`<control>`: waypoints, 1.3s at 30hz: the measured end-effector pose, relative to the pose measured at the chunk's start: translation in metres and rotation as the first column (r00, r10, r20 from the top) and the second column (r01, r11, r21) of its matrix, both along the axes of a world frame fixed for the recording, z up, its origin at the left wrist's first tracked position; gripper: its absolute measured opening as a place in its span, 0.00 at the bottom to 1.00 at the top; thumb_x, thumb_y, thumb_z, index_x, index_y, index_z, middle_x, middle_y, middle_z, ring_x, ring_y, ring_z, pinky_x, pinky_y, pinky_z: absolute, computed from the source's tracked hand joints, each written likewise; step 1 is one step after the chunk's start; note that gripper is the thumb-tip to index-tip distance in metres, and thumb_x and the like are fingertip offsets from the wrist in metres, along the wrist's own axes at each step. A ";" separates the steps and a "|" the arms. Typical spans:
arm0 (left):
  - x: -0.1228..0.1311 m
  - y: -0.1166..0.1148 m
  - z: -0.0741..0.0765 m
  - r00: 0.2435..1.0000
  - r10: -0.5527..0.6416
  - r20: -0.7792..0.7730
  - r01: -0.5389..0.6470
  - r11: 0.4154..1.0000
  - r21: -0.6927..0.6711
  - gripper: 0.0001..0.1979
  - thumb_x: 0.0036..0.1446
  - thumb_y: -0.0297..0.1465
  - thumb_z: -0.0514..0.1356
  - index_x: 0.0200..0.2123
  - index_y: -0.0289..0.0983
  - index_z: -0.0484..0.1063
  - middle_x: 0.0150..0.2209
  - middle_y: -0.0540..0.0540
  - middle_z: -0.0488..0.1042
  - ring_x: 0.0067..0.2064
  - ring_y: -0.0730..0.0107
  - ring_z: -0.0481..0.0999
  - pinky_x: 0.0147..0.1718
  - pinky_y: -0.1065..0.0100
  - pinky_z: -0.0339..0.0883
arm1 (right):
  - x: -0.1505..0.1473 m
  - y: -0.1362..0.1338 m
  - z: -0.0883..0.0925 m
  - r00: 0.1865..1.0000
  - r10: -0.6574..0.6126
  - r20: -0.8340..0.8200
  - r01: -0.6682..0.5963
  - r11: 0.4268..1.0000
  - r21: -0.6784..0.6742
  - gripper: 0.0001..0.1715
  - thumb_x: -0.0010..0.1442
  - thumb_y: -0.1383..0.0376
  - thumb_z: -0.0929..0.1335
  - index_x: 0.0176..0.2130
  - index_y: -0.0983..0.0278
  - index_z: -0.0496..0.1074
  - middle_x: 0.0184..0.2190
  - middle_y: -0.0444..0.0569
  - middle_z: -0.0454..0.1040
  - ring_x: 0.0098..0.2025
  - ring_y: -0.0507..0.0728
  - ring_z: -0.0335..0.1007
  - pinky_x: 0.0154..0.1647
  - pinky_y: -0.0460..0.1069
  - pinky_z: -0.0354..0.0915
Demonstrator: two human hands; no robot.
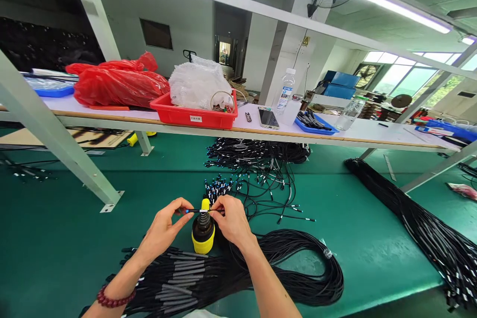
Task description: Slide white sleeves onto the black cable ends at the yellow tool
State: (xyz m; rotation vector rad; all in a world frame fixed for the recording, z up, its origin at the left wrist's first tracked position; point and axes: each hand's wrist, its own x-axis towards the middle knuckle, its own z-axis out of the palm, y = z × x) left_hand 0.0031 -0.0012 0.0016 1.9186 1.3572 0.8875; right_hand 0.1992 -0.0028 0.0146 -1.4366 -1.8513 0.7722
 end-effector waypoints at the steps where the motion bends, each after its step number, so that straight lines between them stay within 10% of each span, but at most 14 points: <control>1: 0.000 0.000 -0.001 1.000 0.000 -0.005 0.000 1.000 0.000 0.09 0.60 0.38 0.53 0.34 0.40 0.67 0.34 0.49 0.72 0.39 0.63 0.71 0.39 0.66 0.63 | 0.000 0.000 0.000 1.000 0.001 0.000 -0.001 1.000 -0.001 0.05 0.55 0.73 0.69 0.29 0.65 0.74 0.28 0.45 0.76 0.32 0.52 0.70 0.34 0.43 0.63; 11: -0.001 -0.006 0.000 0.993 0.065 -0.094 -0.067 0.998 -0.016 0.23 0.64 0.45 0.46 0.22 0.40 0.63 0.22 0.51 0.68 0.28 0.65 0.68 0.32 0.66 0.58 | 0.003 -0.003 -0.002 0.997 0.065 0.035 -0.064 0.998 -0.028 0.14 0.62 0.64 0.67 0.25 0.64 0.75 0.21 0.42 0.74 0.25 0.50 0.63 0.26 0.44 0.52; 21: 0.000 -0.004 0.002 0.989 0.129 -0.069 -0.129 0.992 0.007 0.25 0.62 0.50 0.46 0.20 0.41 0.65 0.17 0.53 0.66 0.24 0.67 0.68 0.26 0.70 0.60 | -0.001 -0.003 0.003 0.996 0.049 -0.072 -0.048 0.999 0.009 0.07 0.58 0.71 0.68 0.27 0.64 0.71 0.26 0.42 0.73 0.29 0.50 0.68 0.31 0.42 0.61; 39: -0.005 -0.003 0.003 0.998 -0.039 -0.057 0.034 0.995 -0.097 0.20 0.64 0.45 0.48 0.26 0.39 0.67 0.21 0.55 0.65 0.24 0.72 0.62 0.25 0.71 0.52 | 0.006 -0.005 0.010 0.994 0.105 0.025 -0.106 0.994 0.023 0.08 0.62 0.68 0.67 0.30 0.64 0.73 0.28 0.43 0.75 0.30 0.51 0.67 0.32 0.44 0.58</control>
